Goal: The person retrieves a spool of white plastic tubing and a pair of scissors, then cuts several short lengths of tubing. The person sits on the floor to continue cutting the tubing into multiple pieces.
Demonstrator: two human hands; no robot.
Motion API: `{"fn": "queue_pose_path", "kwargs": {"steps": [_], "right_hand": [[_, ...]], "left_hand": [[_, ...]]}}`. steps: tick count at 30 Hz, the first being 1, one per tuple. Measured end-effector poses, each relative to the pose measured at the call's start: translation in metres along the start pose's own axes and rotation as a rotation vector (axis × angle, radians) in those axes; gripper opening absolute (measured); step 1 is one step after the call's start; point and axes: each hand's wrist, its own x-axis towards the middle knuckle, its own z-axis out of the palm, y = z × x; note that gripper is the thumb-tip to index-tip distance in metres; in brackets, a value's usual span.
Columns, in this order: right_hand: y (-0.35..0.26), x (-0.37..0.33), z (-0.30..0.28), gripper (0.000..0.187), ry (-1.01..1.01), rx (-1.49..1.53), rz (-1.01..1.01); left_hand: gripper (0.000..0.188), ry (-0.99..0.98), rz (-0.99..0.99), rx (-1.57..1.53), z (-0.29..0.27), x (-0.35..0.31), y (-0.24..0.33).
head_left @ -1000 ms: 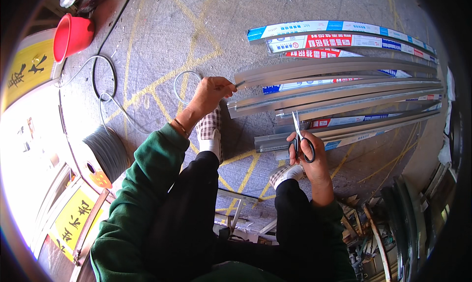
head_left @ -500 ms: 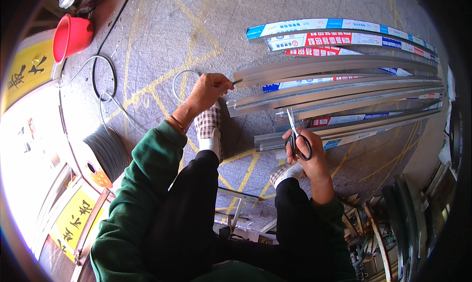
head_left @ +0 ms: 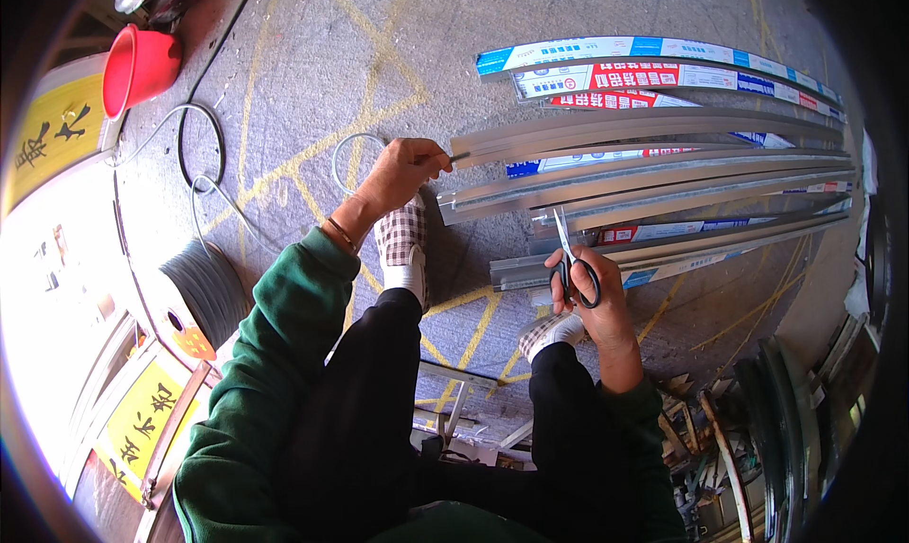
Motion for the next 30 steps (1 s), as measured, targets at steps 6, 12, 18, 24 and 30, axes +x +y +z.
{"fn": "queue_pose_path", "kwargs": {"steps": [6,12,18,24,30], "right_hand": [[0.0005,0.0001,0.0,0.052,0.007,-0.019,-0.005],[-0.0015,0.0,-0.0003,0.049,0.005,0.018,0.015],[-0.001,0.0003,-0.0011,0.049,0.001,0.04,0.018],[0.0005,-0.0001,-0.0009,0.049,0.003,0.054,0.013],[-0.0003,-0.0007,-0.0015,0.046,0.003,0.048,0.013]], "left_hand": [[0.02,0.008,0.053,0.033,-0.0001,0.0015,-0.0019],[0.02,0.03,0.069,0.056,-0.001,0.0063,-0.0046],[0.02,0.024,0.069,0.046,-0.0011,0.006,-0.0048],[0.02,0.011,0.076,0.063,-0.0022,0.0045,-0.0046],[0.019,0.006,0.084,0.076,-0.0017,0.0044,-0.0057]]}}
